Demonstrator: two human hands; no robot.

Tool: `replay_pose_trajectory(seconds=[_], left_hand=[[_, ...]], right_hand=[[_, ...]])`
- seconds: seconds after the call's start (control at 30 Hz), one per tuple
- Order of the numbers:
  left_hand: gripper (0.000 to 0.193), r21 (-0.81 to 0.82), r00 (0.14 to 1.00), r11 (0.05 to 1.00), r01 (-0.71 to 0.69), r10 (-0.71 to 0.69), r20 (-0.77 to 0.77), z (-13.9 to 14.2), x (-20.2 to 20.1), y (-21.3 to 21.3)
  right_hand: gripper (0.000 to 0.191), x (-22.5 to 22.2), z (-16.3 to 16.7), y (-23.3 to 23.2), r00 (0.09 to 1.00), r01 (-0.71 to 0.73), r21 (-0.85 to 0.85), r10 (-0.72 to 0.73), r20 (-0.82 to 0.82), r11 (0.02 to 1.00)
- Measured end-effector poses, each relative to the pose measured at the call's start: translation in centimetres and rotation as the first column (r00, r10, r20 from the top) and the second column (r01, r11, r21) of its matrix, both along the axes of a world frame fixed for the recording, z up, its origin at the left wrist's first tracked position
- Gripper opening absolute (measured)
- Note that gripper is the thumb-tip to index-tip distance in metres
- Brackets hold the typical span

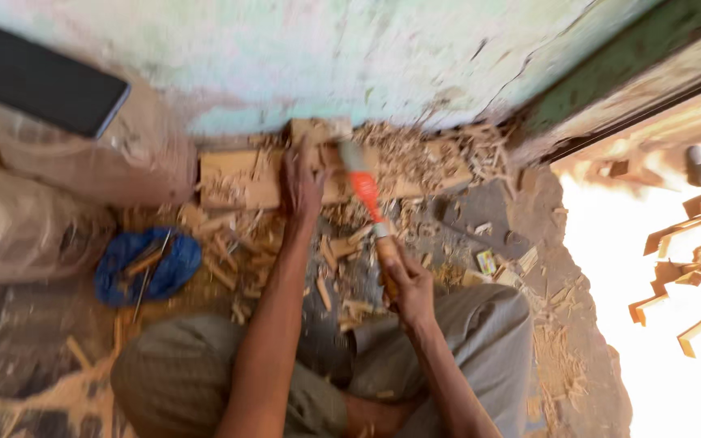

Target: The person sits on the floor and uses a chisel to carve a decorative pattern into a rectangular piece of wood. They repeatedly strike the chisel with a mallet to remove wood shavings and refine the design.

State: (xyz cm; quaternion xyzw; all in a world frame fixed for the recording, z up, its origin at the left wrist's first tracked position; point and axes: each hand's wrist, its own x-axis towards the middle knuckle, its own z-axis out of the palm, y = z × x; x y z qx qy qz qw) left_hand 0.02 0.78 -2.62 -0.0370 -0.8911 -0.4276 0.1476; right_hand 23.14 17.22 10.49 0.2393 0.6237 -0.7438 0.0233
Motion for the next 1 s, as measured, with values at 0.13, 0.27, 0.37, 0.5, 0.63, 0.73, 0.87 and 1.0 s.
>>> replay_pose_trajectory(seconds=[0.13, 0.27, 0.37, 0.5, 0.63, 0.73, 0.87, 1.0], left_hand=[[0.054, -0.347, 0.984, 0.937, 0.037, -0.094, -0.151, -1.1, -0.2, -0.7], [0.037, -0.327, 0.988, 0.943, 0.063, -0.106, -0.115, -1.9, 0.2, -1.0], [0.035, -0.296, 0.987, 0.954, 0.055, -0.096, -0.126, -2.1, 0.2, -1.1], [0.032, -0.255, 0.986, 0.967, 0.026, -0.067, -0.152, -1.7, 0.3, -1.3], [0.04, -0.248, 0.992, 0.969, 0.008, -0.039, -0.117, -0.8, 0.8, -1.5], [0.035, -0.261, 0.987, 0.965, 0.026, -0.065, -0.145, -0.5, 0.8, -1.5], [0.023, -0.111, 0.935, 0.991, -0.081, 0.037, -0.351, 0.3, 0.3, -1.0], [0.009, 0.355, 0.978, 0.935, 0.017, 0.058, -0.201, 4.3, 0.2, 0.3]], right_hand=[[0.057, 2.9, -3.0, 1.2, 0.999, 0.04, 0.087, -0.041, 0.005, 0.995], [0.06, 2.8, -5.6, 0.7, 0.999, 0.038, 0.274, -0.034, -0.018, 0.961], [0.064, 2.3, -6.0, 0.0, 0.997, 0.039, 0.251, -0.055, 0.059, 0.967], [0.069, 2.1, -5.4, -0.5, 0.992, -0.025, 0.353, -0.022, 0.128, 0.935], [0.075, 1.9, -5.4, -0.7, 0.982, -0.039, 0.347, -0.028, 0.186, 0.937], [0.073, 1.6, -5.9, -0.8, 0.986, -0.003, 0.274, -0.043, 0.163, 0.962], [0.073, 1.5, -6.5, -1.0, 0.998, 0.002, 0.268, -0.017, 0.052, 0.963], [0.073, 1.6, -6.4, -1.3, 0.993, -0.002, 0.225, -0.024, 0.116, 0.974]])
